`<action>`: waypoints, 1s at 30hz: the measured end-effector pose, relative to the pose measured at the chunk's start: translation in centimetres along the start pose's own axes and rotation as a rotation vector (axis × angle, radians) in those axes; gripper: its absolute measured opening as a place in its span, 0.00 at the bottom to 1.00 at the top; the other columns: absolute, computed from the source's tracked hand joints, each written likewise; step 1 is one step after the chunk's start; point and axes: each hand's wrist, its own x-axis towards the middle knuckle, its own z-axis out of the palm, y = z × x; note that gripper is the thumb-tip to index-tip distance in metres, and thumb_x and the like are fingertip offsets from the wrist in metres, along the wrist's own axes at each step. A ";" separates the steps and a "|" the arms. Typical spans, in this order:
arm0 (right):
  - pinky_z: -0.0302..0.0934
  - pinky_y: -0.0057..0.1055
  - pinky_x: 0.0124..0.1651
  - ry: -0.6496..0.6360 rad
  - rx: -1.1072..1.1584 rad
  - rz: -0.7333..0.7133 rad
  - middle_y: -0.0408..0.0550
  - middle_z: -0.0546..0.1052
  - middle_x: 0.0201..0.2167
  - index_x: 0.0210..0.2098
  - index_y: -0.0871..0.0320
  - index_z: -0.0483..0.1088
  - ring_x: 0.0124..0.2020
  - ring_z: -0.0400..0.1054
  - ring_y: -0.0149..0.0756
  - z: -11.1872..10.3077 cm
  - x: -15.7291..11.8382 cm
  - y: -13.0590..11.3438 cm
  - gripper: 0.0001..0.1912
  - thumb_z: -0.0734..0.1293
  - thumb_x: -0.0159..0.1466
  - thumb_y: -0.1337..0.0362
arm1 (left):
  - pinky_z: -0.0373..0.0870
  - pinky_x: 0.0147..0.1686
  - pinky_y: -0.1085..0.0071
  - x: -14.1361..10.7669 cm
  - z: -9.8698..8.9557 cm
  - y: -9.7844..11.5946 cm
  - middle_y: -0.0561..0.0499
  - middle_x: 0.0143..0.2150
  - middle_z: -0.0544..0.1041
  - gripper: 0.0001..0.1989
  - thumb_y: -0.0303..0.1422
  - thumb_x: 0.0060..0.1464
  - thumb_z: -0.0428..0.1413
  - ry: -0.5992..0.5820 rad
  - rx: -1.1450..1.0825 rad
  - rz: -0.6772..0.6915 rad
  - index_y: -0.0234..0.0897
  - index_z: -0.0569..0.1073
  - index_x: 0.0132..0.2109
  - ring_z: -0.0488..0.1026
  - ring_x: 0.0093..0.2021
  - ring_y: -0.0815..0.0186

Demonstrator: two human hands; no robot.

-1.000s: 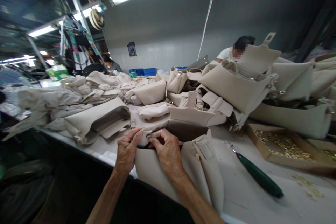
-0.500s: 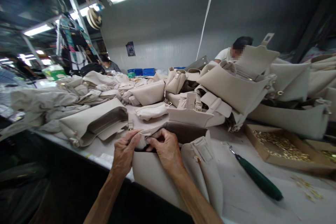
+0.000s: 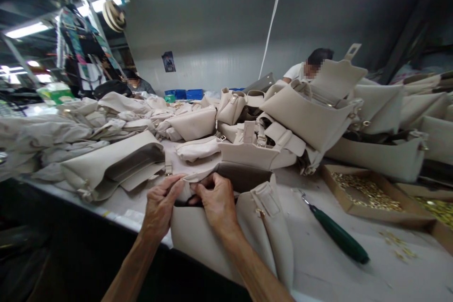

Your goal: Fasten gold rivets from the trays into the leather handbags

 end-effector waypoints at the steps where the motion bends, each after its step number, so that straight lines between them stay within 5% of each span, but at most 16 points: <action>1: 0.61 0.27 0.27 0.009 -0.020 -0.011 0.45 0.75 0.17 0.26 0.59 0.65 0.21 0.72 0.38 0.1 0.1 0.0 0.11 0.69 0.53 0.59 | 0.65 0.42 0.74 0.0 0.0 0.1 0.51 0.39 0.79 0.14 0.41 0.54 0.57 0.005 0.022 0.000 0.36 0.77 0.41 0.72 0.39 0.65; 11: 0.66 0.29 0.31 -0.086 0.027 -0.071 0.43 0.75 0.21 0.29 0.60 0.65 0.24 0.73 0.37 -0.5 0.2 -0.1 0.04 0.66 0.55 0.67 | 0.65 0.42 0.72 -0.9 0.8 2.7 0.54 0.39 0.75 0.11 0.35 0.51 0.58 -0.013 0.284 0.078 0.40 0.72 0.43 0.71 0.39 0.65; 15: 0.66 0.28 0.33 -0.102 -0.096 -0.109 0.46 0.76 0.27 0.32 0.61 0.67 0.26 0.73 0.34 -0.8 -0.3 -1.0 0.03 0.62 0.58 0.72 | 0.65 0.42 0.70 -0.7 1.3 3.4 0.54 0.38 0.75 0.10 0.33 0.51 0.56 0.073 0.391 0.096 0.40 0.71 0.42 0.71 0.39 0.64; 23: 0.61 0.31 0.46 -0.020 -0.857 -0.517 0.52 0.74 0.39 0.38 0.62 0.69 0.41 0.69 0.37 -2.1 -0.8 -6.2 0.08 0.63 0.60 0.75 | 0.65 0.43 0.66 1.3 1.1 3.6 0.51 0.36 0.75 0.12 0.35 0.50 0.55 0.137 0.369 0.072 0.36 0.71 0.42 0.71 0.39 0.60; 30: 0.60 0.35 0.45 -0.126 -1.257 -0.605 0.60 0.74 0.42 0.40 0.64 0.71 0.42 0.70 0.42 -2.8 0.1 -10.4 0.07 0.63 0.62 0.73 | 0.65 0.49 0.67 1.4 1.3 5.0 0.47 0.40 0.77 0.12 0.26 0.50 0.52 0.101 0.335 0.167 0.34 0.74 0.42 0.71 0.44 0.62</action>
